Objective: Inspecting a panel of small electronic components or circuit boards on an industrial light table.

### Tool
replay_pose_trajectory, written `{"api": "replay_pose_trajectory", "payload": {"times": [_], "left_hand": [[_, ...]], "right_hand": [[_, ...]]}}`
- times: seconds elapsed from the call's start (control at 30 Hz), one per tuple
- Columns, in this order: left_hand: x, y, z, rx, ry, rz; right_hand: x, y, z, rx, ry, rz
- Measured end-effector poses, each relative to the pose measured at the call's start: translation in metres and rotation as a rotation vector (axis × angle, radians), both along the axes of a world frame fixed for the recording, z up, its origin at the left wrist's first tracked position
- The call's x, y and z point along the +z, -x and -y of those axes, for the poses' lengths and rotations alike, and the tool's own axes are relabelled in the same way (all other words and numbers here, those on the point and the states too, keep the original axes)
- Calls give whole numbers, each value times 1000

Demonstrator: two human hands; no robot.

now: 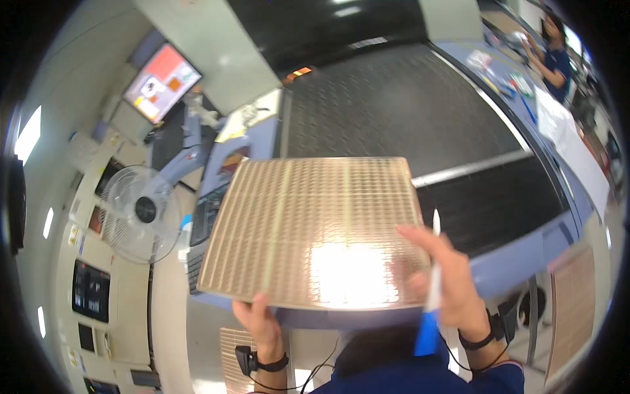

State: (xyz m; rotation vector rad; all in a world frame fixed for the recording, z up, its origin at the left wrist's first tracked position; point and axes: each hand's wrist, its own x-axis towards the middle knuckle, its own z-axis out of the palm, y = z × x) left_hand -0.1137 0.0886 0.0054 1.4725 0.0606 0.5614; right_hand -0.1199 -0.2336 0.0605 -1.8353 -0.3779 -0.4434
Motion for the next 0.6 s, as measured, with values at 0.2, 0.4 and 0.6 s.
{"api": "replay_pose_trajectory", "payload": {"times": [0.2,0.4,0.6], "left_hand": [[-59,32,-40,11,-154,17],[-56,33,-19,148,-77,87],[-63,37,-27,213,-118,57]], "right_hand": [[-78,-11,28,-90,-442,-207],[-66,-6,19,-295,-269,-280],[-72,20,19,-325,-196,-303]]}}
